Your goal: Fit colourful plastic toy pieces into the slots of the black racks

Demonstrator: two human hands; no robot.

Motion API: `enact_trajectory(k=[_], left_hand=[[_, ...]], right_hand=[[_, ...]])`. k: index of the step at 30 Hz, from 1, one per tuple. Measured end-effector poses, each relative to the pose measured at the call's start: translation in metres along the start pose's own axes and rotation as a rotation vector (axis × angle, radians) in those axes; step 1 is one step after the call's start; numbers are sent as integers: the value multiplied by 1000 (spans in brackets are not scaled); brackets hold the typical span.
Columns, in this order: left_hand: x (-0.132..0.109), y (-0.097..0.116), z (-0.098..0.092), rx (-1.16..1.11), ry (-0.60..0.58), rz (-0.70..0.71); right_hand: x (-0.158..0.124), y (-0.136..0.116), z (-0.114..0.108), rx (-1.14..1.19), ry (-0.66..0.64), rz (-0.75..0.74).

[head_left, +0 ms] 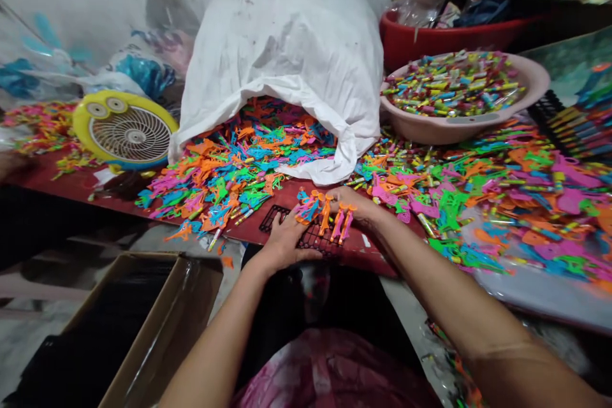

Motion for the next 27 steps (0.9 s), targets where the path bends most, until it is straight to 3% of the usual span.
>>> enact_trajectory(k=[3, 6, 10, 12, 16, 18, 21, 27], left_hand=[[1, -2, 1, 1, 10, -4], [1, -2, 3, 0, 7, -7], [2, 0, 0, -23, 30, -1], [5, 1, -4, -22, 77, 13], [18, 0, -11, 57, 141, 23], [27, -2, -11, 100, 128, 5], [36, -3, -10, 139, 106, -41], [38, 9, -6, 158, 175, -90]], right_hand=[[2, -9, -16, 35, 80, -12], [-2, -18, -53, -70, 271, -64], [-31, -42, -94, -570, 557, -250], [-51, -50, -89, -724, 578, -342], [-74, -34, -37, -524, 230, -340], [-79, -25, -14, -472, 128, -326], [-78, -17, -3, -482, 167, -304], [-70, -11, -8, -606, 288, -258]])
Point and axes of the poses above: each hand's wrist, its own x-axis towards the middle knuckle, its own z-axis out of the palm, y = z × x, the point moved 7 cm from there along x, towards the middle knuckle, and after that the axes turned 10 degrees about -z, right-handed, at the moved point
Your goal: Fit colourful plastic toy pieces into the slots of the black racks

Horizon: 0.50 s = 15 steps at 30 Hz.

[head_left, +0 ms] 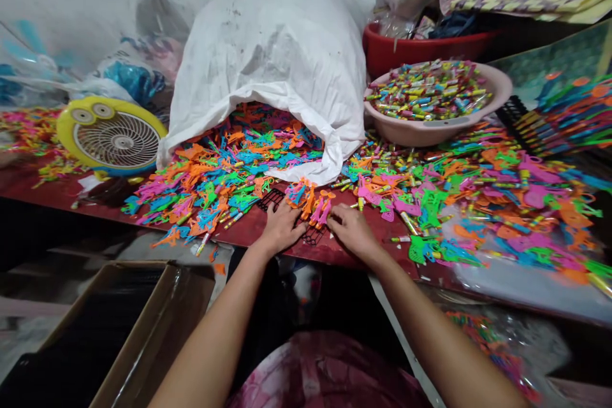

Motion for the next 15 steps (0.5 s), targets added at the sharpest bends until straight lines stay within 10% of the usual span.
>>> enact_trajectory(k=[15], left_hand=[[-6, 21, 5, -91, 133, -257]], right_hand=[[18, 20, -10, 204, -41, -5]])
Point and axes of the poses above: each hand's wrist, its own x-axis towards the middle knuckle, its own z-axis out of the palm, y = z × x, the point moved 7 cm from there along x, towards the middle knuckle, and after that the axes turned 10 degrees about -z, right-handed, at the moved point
